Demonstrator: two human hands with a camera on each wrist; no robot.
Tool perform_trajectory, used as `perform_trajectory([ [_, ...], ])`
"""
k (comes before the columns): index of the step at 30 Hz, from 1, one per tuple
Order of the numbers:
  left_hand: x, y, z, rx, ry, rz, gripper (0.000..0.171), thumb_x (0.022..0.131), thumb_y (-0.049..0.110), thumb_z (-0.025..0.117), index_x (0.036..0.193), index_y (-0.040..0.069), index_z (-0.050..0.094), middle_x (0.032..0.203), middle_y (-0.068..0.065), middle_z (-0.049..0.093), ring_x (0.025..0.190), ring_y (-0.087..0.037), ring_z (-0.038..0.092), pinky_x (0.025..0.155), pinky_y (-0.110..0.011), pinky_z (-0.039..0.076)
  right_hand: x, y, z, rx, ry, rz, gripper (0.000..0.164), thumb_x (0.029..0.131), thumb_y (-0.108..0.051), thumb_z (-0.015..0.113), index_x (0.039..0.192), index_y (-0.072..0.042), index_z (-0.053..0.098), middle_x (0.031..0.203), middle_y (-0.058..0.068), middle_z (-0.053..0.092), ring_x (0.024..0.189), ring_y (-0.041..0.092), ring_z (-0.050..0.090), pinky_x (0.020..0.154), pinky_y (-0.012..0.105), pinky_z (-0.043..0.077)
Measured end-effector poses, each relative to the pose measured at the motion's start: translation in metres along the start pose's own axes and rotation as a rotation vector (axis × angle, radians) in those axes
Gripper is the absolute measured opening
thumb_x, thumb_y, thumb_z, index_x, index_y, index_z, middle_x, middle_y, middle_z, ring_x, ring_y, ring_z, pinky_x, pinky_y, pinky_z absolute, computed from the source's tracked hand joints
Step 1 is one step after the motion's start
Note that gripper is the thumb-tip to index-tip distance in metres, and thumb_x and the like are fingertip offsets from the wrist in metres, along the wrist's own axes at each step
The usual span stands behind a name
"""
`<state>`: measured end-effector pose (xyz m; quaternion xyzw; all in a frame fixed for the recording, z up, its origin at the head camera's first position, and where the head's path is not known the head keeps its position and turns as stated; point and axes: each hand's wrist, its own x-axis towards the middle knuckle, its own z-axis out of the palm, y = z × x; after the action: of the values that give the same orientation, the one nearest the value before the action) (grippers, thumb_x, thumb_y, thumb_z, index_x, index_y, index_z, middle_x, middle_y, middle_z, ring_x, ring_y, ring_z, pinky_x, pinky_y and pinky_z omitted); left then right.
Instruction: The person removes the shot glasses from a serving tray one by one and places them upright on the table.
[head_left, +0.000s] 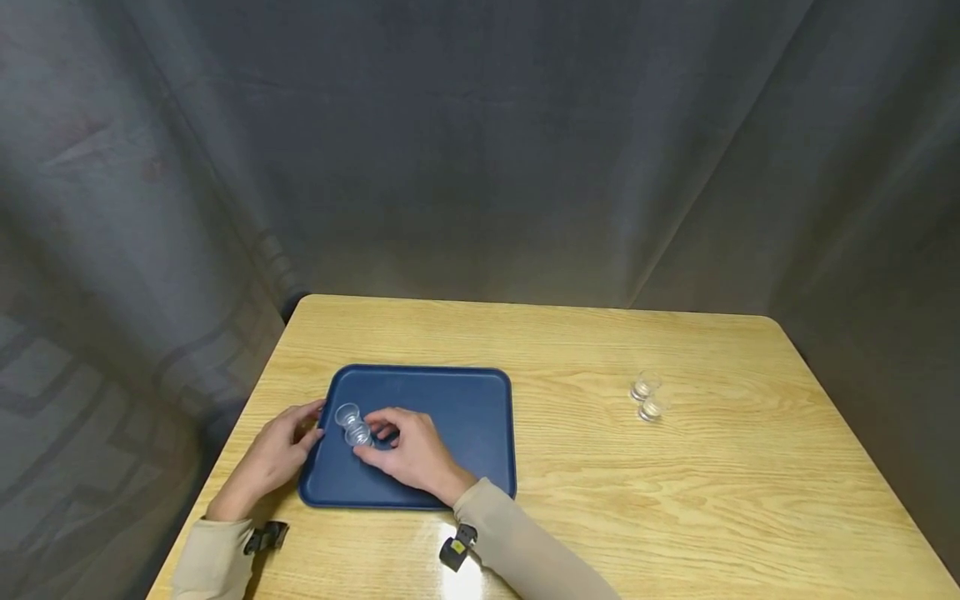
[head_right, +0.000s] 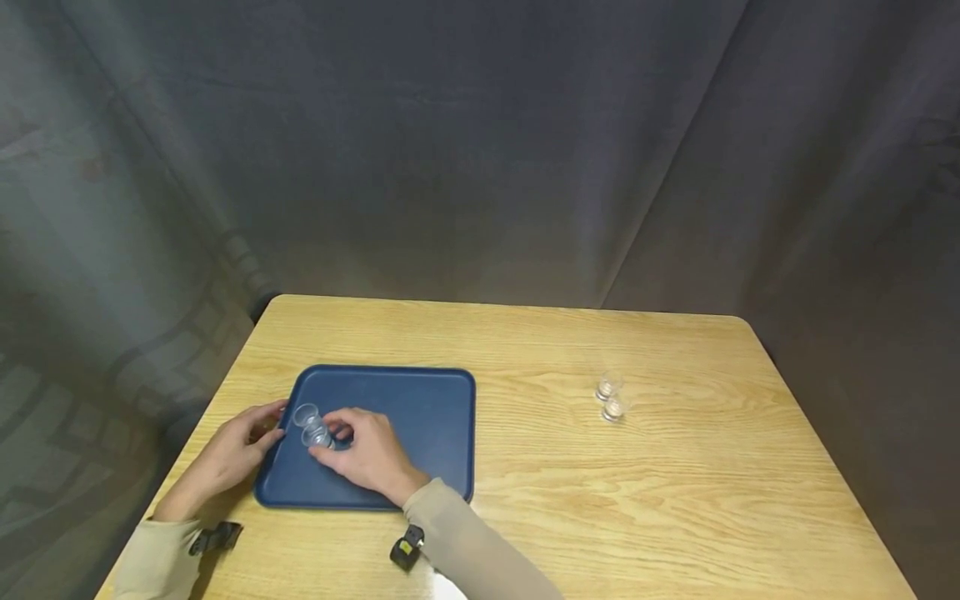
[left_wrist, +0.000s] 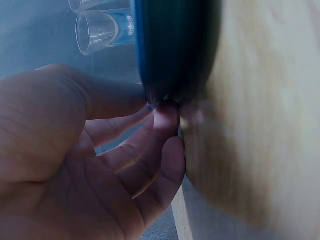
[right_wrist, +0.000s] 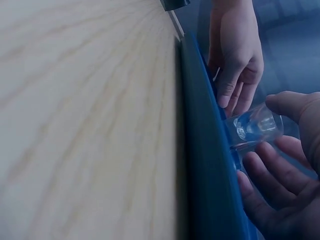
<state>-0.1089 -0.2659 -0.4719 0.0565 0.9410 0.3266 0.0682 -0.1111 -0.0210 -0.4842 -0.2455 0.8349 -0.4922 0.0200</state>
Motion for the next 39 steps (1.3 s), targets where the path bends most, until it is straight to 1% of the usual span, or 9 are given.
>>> perform_trajectory([
  [6,0.0002,0.0003,0.0003,0.005,0.002,0.004,0.048,0.105,0.007,0.063,0.15,-0.007,0.053,0.126,-0.024,0.066,0.089,-0.022,0.057,0.073,-0.033,0.045,0.0002,0.0013,0.0036,0.008,-0.002,0.004,0.037,0.094,-0.029,0.083,0.127,-0.013,0.077,0.107,0.001,0.08,0.095,0.004,0.073,0.078,0.012,0.055],
  [12,-0.0001,0.0,0.0002,0.006,0.001,0.003,0.048,0.105,0.007,0.063,0.15,-0.007,0.054,0.125,-0.024,0.066,0.088,-0.021,0.056,0.072,-0.032,0.043,0.0004,0.0009,0.0046,0.027,0.022,-0.001,0.035,0.092,-0.028,0.086,0.122,-0.013,0.079,0.106,0.0,0.079,0.095,0.006,0.074,0.077,0.012,0.055],
  [17,-0.0003,0.0,-0.0001,0.01,0.004,0.006,0.048,0.105,0.007,0.064,0.15,-0.007,0.054,0.125,-0.024,0.066,0.089,-0.022,0.057,0.073,-0.034,0.044,0.0007,0.0008,0.0052,0.071,0.036,0.012,0.033,0.089,-0.025,0.088,0.119,-0.011,0.08,0.105,0.002,0.079,0.094,0.01,0.075,0.077,0.014,0.056],
  [23,-0.0002,-0.0003,0.0003,0.013,0.001,-0.001,0.048,0.105,0.007,0.063,0.15,-0.007,0.053,0.127,-0.026,0.066,0.091,-0.024,0.058,0.074,-0.036,0.046,-0.0008,0.0014,0.0064,0.077,0.057,0.011,0.033,0.089,-0.024,0.089,0.119,-0.01,0.08,0.105,0.003,0.079,0.092,0.008,0.075,0.075,0.012,0.056],
  [28,-0.0006,0.0004,-0.0001,0.014,0.001,0.001,0.048,0.105,0.007,0.064,0.15,-0.007,0.053,0.128,-0.027,0.065,0.091,-0.024,0.059,0.075,-0.037,0.047,-0.0028,0.0,0.0062,0.107,0.079,0.033,0.033,0.088,-0.021,0.089,0.118,-0.008,0.08,0.106,0.006,0.08,0.09,0.011,0.077,0.075,0.011,0.056],
  [36,-0.0012,0.0014,0.0005,0.03,0.025,0.019,0.046,0.103,0.005,0.065,0.147,-0.007,0.056,0.119,-0.021,0.067,0.084,-0.02,0.054,0.07,-0.032,0.042,-0.0051,0.0007,0.0059,0.131,0.115,0.068,0.033,0.087,-0.022,0.091,0.115,-0.008,0.08,0.103,0.006,0.08,0.084,0.008,0.077,0.073,0.012,0.056],
  [39,-0.002,0.0013,0.0013,0.026,0.028,0.021,0.046,0.103,0.004,0.065,0.147,-0.008,0.057,0.119,-0.022,0.068,0.084,-0.02,0.054,0.07,-0.032,0.043,-0.0063,0.0015,0.0046,0.143,0.126,0.083,0.034,0.086,-0.021,0.091,0.115,-0.007,0.08,0.102,0.006,0.08,0.085,0.011,0.077,0.072,0.013,0.057],
])
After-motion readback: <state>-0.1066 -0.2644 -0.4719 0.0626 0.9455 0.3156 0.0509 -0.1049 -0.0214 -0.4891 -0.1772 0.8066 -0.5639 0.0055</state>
